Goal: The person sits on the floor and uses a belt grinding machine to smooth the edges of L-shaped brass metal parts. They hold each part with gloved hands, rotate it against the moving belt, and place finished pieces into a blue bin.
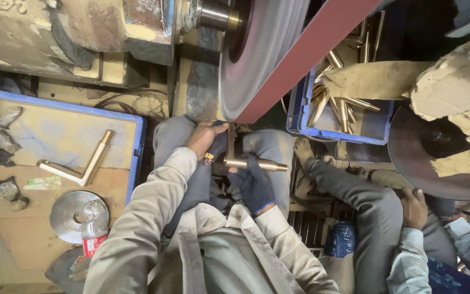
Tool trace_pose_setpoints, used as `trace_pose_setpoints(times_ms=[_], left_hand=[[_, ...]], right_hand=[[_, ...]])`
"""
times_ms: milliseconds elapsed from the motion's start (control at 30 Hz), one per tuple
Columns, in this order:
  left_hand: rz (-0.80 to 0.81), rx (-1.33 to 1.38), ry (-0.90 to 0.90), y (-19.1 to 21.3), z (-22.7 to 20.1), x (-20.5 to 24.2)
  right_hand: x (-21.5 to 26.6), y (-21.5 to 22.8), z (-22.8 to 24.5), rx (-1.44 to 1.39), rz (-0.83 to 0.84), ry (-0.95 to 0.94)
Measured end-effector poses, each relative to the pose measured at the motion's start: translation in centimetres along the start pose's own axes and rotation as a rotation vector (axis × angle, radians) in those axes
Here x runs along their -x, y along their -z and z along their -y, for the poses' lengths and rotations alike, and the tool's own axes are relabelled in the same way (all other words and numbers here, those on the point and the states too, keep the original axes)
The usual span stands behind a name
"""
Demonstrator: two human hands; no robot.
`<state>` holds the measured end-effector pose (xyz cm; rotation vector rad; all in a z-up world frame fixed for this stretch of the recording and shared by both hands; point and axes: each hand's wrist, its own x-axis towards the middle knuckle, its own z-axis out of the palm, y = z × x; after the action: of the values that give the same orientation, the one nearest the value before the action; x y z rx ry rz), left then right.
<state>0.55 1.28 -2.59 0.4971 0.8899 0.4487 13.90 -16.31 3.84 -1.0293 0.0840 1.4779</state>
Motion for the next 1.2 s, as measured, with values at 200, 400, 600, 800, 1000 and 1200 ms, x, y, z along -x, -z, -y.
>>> trace_pose_setpoints(times_ms=[200,400,600,800,1000,1200], left_hand=[[-0.034,0.054,0.007,-0.1,0.2,-0.5],[-0.025,0.077,0.014,-0.7,-0.3,-0.4],[0.028,-0.047,0.06,-1.3,-1.6,2.5],[0.129,-0.17,-0.1,-1.4,-1.2,7.3],[0.237,-0.243,-0.211,-3.0,-0.6,11.8],[0.224,-0.227,-0.218,-3.4,-2.4,12.9]], right_hand=[[-1.4,-0.7,0.7,-0.021,-0.041,0.036],[-3.0,-2.7,2.1,0.024,-0.075,0.083],[-2.5,-3.6,3.5,0.094,-0.111,0.068],[4.0,-1.6,3.4,0.082,0.062,-0.07],[7.0,-0.2,3.0,0.143,0.122,0.045],[7.2,0.6,4.1,0.127,0.233,0.083]])
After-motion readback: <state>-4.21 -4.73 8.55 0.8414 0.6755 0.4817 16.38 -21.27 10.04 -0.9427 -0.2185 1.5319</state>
